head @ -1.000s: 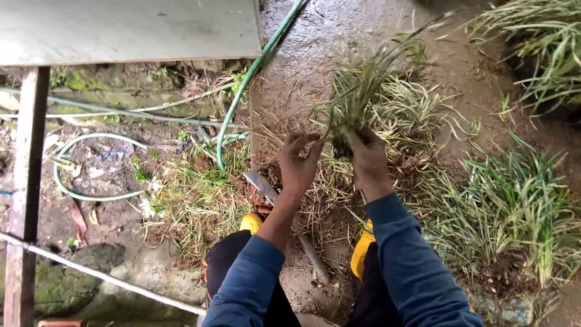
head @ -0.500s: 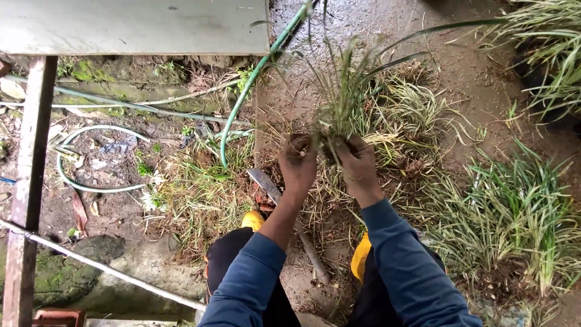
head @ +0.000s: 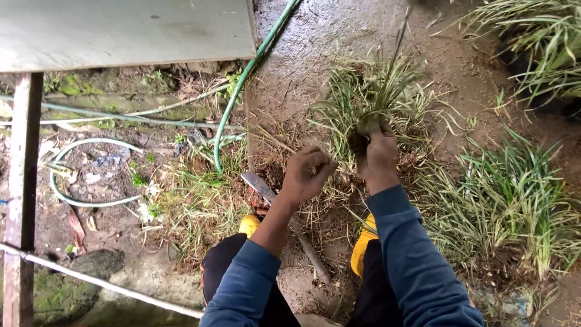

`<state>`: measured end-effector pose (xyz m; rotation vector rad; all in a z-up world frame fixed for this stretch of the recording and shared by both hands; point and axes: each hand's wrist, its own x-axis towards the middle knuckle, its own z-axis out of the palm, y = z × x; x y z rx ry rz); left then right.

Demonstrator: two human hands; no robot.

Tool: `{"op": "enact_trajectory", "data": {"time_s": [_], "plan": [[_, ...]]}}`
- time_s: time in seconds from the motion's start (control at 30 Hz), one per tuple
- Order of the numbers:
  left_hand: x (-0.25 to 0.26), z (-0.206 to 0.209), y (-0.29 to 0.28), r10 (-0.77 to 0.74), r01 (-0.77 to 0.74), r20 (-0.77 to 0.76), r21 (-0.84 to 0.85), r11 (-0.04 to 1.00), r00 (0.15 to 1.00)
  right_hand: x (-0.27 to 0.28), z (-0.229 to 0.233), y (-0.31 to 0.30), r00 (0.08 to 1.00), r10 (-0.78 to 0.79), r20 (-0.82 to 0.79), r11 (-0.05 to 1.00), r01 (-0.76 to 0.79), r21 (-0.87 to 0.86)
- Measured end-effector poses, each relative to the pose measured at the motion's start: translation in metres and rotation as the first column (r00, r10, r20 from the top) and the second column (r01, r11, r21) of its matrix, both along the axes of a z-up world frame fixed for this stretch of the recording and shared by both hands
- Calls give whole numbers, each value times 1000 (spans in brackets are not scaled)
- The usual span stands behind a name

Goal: The person is dividing large clumps of plants into smaller individual plants using a machete and cleaning the soil from the roots by hand.

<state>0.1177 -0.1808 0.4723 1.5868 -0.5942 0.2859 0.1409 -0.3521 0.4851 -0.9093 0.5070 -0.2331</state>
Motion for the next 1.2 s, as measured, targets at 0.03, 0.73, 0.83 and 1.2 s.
{"op": "enact_trajectory", "data": {"time_s": [0.03, 0.73, 0.83, 1.2], "plan": [[2, -10, -2, -2, 2, 2, -1, 1000, 1000, -1, 6, 2, 1000, -2, 2, 1000, 2, -1], [3, -1, -5, 290, -354, -401, -96, 930, 869, -23, 5, 44, 940, 340, 42, 913, -319, -255], [5, -10, -1, 272, -312, -358, -59, 948, 893, -18, -14, 40, 939, 337, 66, 921, -314, -231], [-7, 20, -12, 48, -178, -367, -331, 927, 929, -20, 2, 49, 975, 199, 97, 977, -204, 53]]}}
